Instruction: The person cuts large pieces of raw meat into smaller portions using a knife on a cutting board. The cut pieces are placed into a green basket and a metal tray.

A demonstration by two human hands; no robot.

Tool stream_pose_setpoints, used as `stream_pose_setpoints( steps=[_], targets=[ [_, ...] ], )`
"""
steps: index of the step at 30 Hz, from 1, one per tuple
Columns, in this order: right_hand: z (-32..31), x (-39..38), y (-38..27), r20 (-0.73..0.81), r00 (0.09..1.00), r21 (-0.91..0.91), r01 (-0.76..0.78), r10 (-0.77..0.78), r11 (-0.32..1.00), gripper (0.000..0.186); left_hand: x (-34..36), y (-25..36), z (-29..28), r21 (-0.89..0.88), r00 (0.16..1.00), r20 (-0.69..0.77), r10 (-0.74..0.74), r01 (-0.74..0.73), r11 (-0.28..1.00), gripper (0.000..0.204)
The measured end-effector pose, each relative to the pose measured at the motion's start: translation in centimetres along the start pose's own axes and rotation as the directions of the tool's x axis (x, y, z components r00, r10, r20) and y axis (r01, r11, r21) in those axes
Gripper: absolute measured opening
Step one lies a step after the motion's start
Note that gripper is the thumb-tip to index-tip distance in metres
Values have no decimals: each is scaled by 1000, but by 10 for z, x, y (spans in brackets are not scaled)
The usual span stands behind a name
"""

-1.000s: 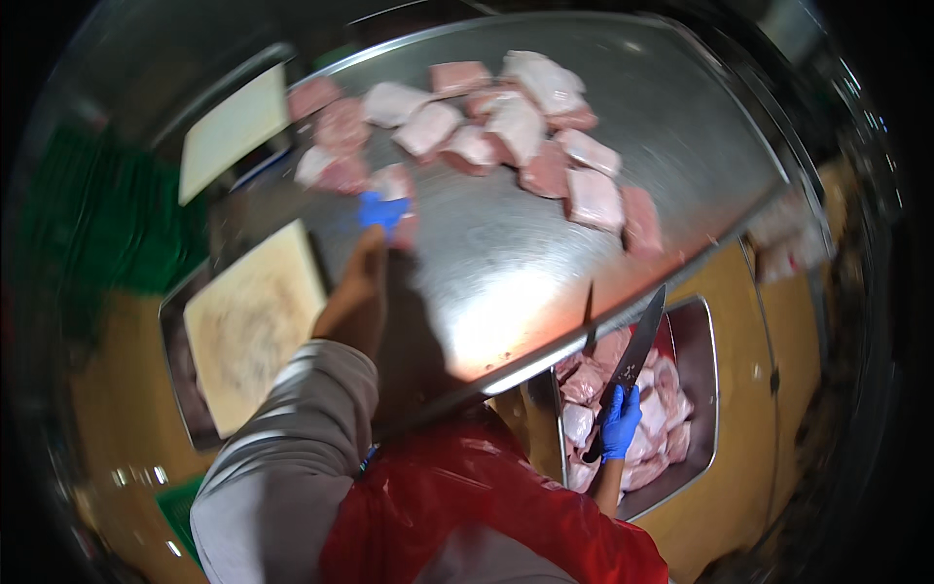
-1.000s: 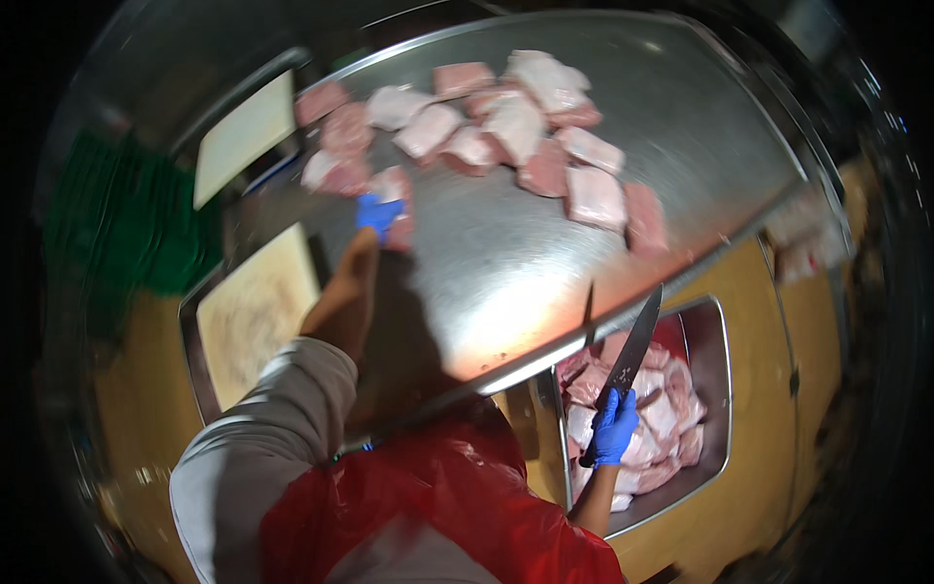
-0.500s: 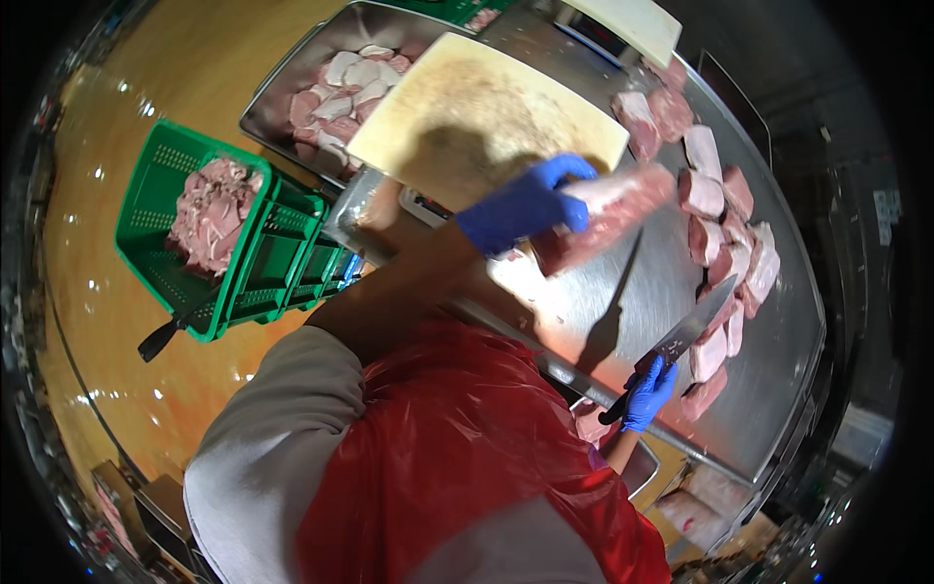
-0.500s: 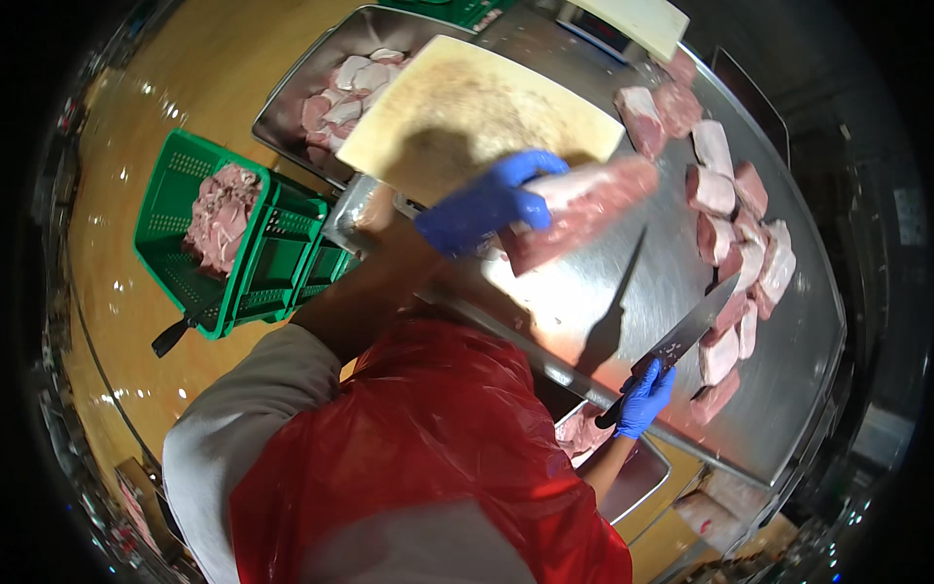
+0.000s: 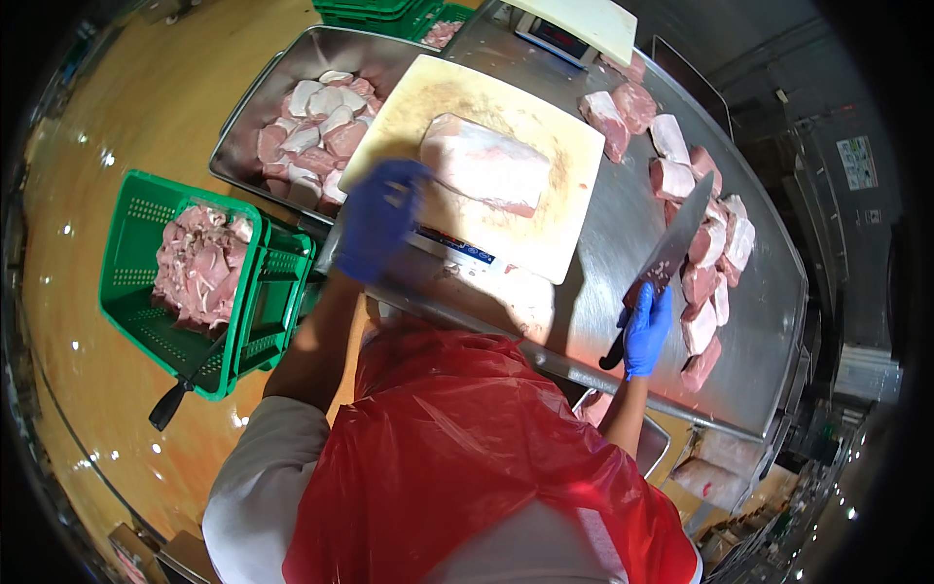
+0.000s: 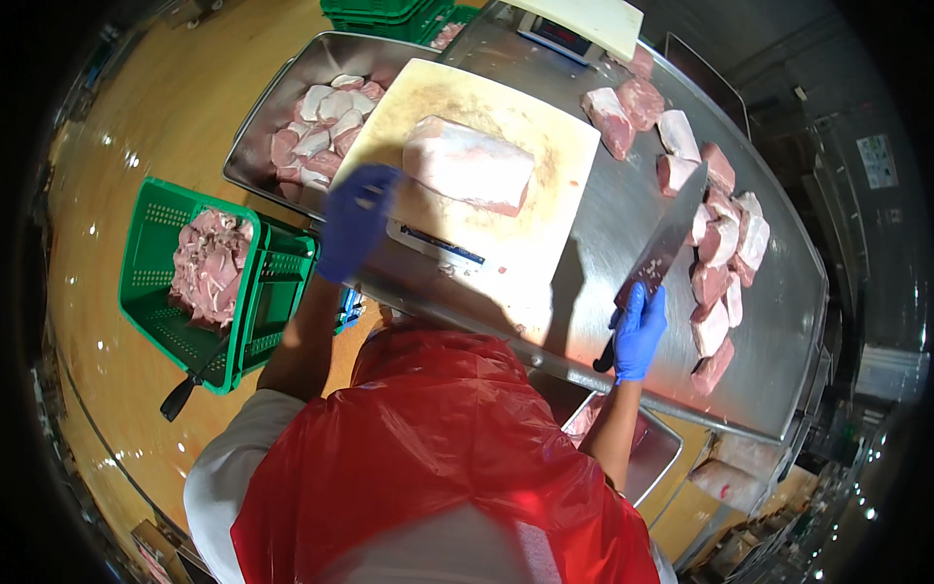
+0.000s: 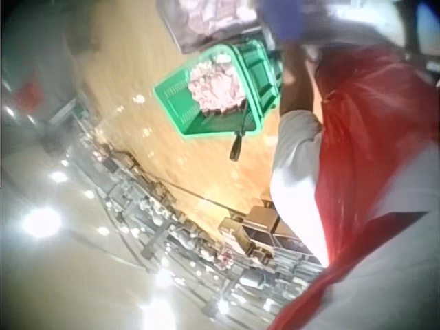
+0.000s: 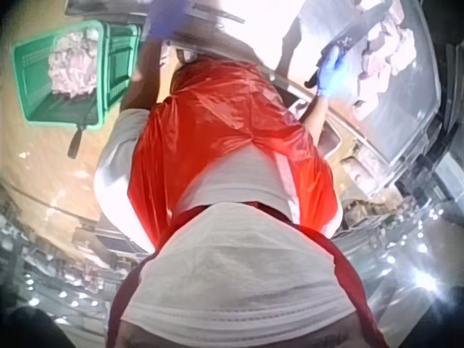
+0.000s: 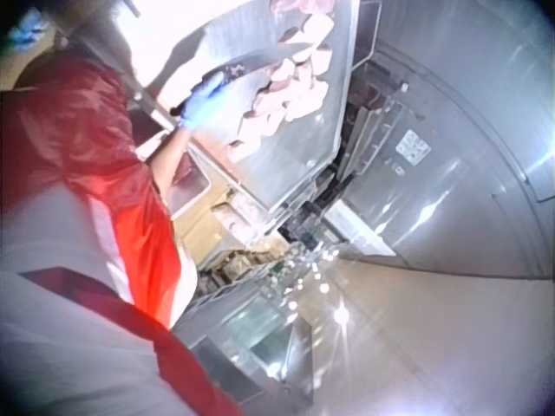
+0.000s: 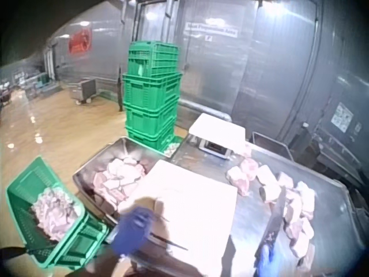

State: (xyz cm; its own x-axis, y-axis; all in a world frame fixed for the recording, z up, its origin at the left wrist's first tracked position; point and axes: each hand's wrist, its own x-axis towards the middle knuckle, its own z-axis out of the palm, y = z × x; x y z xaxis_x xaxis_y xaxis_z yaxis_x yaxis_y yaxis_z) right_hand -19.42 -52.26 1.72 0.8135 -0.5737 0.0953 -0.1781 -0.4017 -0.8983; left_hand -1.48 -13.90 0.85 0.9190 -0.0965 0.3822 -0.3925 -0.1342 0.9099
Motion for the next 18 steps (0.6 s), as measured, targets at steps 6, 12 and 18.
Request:
stream_pose_setpoints(
  steps=[6,12,18],
  targets=[
    [87,-4,-38,211,974,249,-133,80,959,25,95,-82,-32,30,983,183,9,-15,999,41],
    [187,45,-84,356,934,534,-167,-41,829,14,101,-94,42,364,953,304,9,-125,923,31],
    [141,71,-102,217,961,420,64,-169,905,27,24,-96,-26,243,920,-171,354,-309,920,22]
  ],
)
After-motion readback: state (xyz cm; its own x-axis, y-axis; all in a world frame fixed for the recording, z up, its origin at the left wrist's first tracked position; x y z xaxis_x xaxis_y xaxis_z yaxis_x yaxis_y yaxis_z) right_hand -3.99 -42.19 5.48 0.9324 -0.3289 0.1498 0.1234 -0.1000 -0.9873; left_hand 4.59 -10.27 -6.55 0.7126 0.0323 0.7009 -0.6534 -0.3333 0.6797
